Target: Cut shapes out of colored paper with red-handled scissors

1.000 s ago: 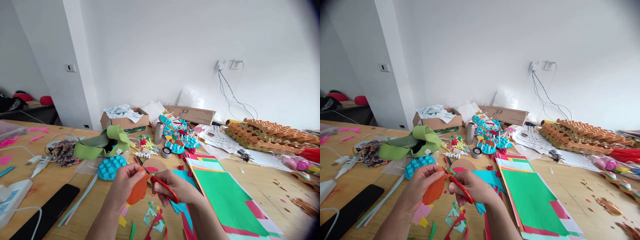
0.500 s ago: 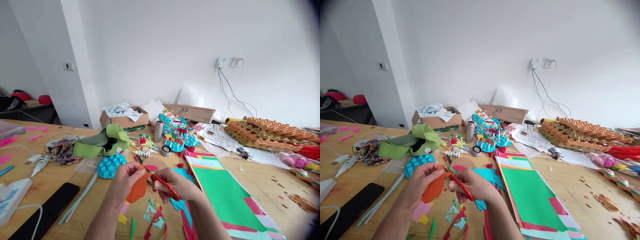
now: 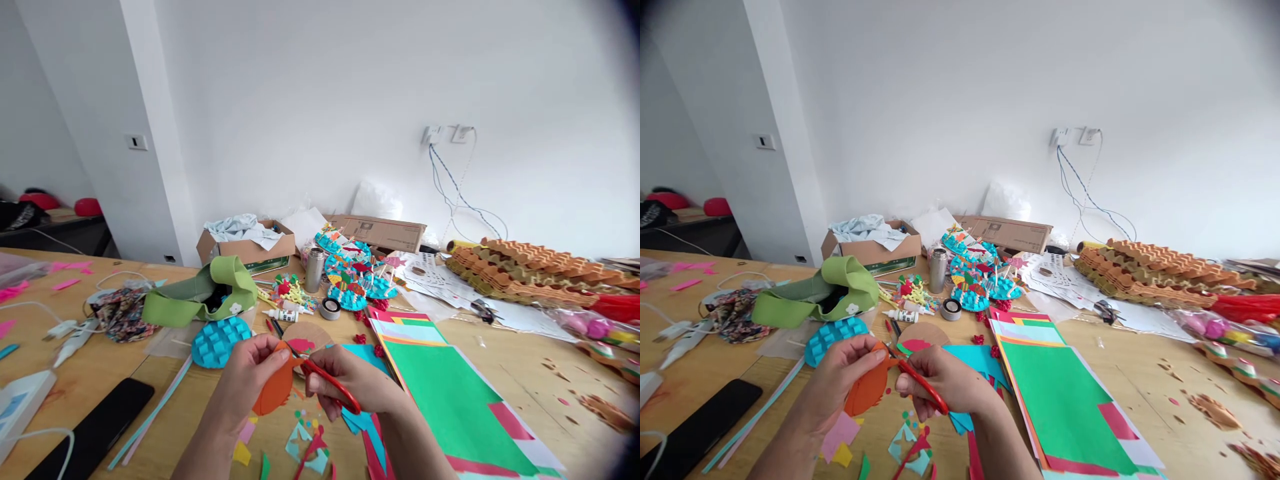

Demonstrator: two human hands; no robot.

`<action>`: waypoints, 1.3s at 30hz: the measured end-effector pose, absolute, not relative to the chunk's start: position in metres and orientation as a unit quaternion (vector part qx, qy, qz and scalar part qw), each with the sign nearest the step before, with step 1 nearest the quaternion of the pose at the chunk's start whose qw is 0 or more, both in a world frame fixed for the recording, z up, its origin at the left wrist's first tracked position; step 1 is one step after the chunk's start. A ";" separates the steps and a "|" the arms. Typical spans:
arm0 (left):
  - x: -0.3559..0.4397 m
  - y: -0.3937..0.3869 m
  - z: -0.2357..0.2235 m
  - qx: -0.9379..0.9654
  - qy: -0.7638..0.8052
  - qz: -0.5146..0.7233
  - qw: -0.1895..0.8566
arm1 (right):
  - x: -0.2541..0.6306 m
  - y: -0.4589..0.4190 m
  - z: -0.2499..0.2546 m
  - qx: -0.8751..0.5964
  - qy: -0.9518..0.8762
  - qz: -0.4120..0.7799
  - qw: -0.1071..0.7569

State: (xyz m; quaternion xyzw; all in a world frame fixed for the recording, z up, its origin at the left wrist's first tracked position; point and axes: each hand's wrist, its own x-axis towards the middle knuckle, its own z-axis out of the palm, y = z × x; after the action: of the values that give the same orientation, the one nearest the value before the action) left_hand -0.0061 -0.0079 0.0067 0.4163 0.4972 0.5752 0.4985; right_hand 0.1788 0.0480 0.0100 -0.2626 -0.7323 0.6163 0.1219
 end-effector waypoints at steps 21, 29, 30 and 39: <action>-0.009 -0.004 0.003 0.432 0.493 0.561 0.506 | 0.178 0.047 0.009 -0.245 -0.726 0.628 0.138; -0.009 -0.004 0.002 0.425 0.479 0.563 0.522 | 0.179 0.048 0.006 -0.235 -0.729 0.627 0.142; -0.009 -0.004 0.002 0.423 0.480 0.563 0.523 | 0.179 0.048 0.006 -0.236 -0.728 0.628 0.141; -0.008 -0.004 0.003 0.419 0.483 0.560 0.527 | 0.178 0.048 0.006 -0.250 -0.737 0.615 0.131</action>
State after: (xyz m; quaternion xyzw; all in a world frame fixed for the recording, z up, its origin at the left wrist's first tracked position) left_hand -0.0077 -0.0044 0.0026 0.4187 0.4832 0.5595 0.5274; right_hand 0.1778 0.0480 0.0061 -0.2497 -0.7365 0.6149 0.1308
